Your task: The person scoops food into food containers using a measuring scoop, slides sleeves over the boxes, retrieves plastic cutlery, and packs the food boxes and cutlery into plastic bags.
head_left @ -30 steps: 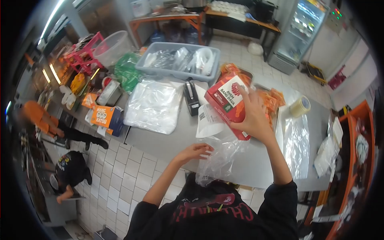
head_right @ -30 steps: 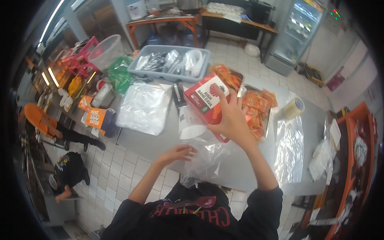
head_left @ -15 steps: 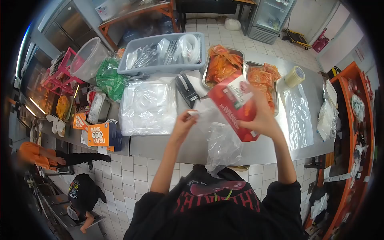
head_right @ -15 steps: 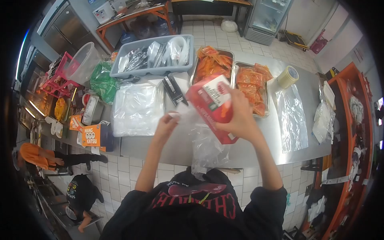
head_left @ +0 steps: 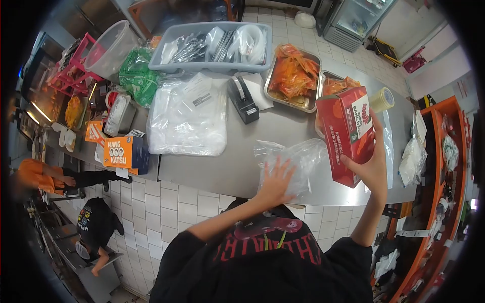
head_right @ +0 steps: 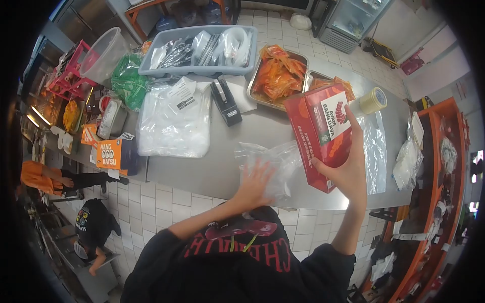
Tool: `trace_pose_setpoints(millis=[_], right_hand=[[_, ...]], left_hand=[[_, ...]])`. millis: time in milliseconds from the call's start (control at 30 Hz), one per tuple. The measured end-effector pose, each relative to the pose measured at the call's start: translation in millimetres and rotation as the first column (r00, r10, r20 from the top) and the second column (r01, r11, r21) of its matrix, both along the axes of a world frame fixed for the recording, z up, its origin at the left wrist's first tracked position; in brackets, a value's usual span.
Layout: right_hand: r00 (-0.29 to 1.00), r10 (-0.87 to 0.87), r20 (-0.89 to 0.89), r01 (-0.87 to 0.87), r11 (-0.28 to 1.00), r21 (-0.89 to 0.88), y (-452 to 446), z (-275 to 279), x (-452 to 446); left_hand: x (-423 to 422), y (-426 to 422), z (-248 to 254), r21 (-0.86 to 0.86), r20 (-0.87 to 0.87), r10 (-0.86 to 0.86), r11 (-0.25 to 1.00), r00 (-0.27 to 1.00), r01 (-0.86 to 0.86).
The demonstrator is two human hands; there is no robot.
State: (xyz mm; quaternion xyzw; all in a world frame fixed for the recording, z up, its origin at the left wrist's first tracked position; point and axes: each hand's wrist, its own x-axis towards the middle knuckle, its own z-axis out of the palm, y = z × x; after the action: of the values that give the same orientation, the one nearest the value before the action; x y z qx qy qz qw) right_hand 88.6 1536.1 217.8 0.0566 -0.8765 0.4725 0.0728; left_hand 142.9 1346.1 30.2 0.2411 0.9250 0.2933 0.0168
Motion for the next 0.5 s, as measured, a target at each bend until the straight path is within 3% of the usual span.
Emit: trace_pose_setpoints(millis=[67,100,133,167,200,267,300,367,433,467,500], right_hand=[[1.0,0.009,-0.01,-0.009,1.0,0.028,-2.3,6.9,-0.7],[1.0,0.011,-0.027,-0.01,0.999,0.035,-3.4,11.1,0.2],[0.999,0.016,-0.043,-0.015,0.999,0.039,-5.4,14.7,1.7],[0.998,0.033,-0.047,-0.031,0.999,0.035,-8.3,18.3,3.8],[0.993,0.06,-0.101,-0.05,0.994,0.098,-12.1,21.1,6.9],[0.968,0.154,-0.2,-0.121,0.979,0.166,-25.4,15.8,10.9],[0.959,0.237,-0.159,-0.219,0.968,0.121,-36.5,2.9,13.1],[0.877,0.449,-0.169,-0.437,0.893,0.109,-53.6,-50.0,9.9],[0.747,0.645,-0.163,-0.6,0.759,0.252,-67.5,-116.9,3.0],[0.691,0.716,-0.102,-0.649,0.676,0.35,-72.9,-140.6,0.4],[0.692,0.722,0.001,-0.648,0.621,0.44,-75.7,-158.9,3.4]], left_hand=[[-12.0,21.7,-48.6,-0.164,0.093,-0.165,0.97,0.982,0.179],[-22.7,21.1,-40.7,-0.166,0.084,-0.154,0.972,0.984,0.167],[-35.9,17.8,-24.3,0.385,0.436,-0.235,0.921,0.869,0.056],[-43.9,13.3,-8.4,0.742,0.614,-0.466,0.616,0.636,-0.264],[-45.9,6.9,7.2,0.739,0.615,-0.45,0.615,0.647,-0.275],[-46.0,-9.2,30.2,0.658,0.701,-0.576,0.293,0.421,-0.694],[-43.9,-15.2,-0.3,0.656,0.704,-0.563,0.284,0.433,-0.699],[-36.4,-28.4,-85.8,0.796,0.407,-0.741,0.001,0.534,-0.606],[-33.6,-78.6,-62.8,0.773,0.62,-0.385,0.453,0.684,-0.445],[-27.9,-89.5,-42.2,0.749,0.615,-0.498,0.127,0.611,-0.65],[-21.9,-100.5,-27.8,0.586,0.556,-0.608,-0.195,0.566,-0.786]])
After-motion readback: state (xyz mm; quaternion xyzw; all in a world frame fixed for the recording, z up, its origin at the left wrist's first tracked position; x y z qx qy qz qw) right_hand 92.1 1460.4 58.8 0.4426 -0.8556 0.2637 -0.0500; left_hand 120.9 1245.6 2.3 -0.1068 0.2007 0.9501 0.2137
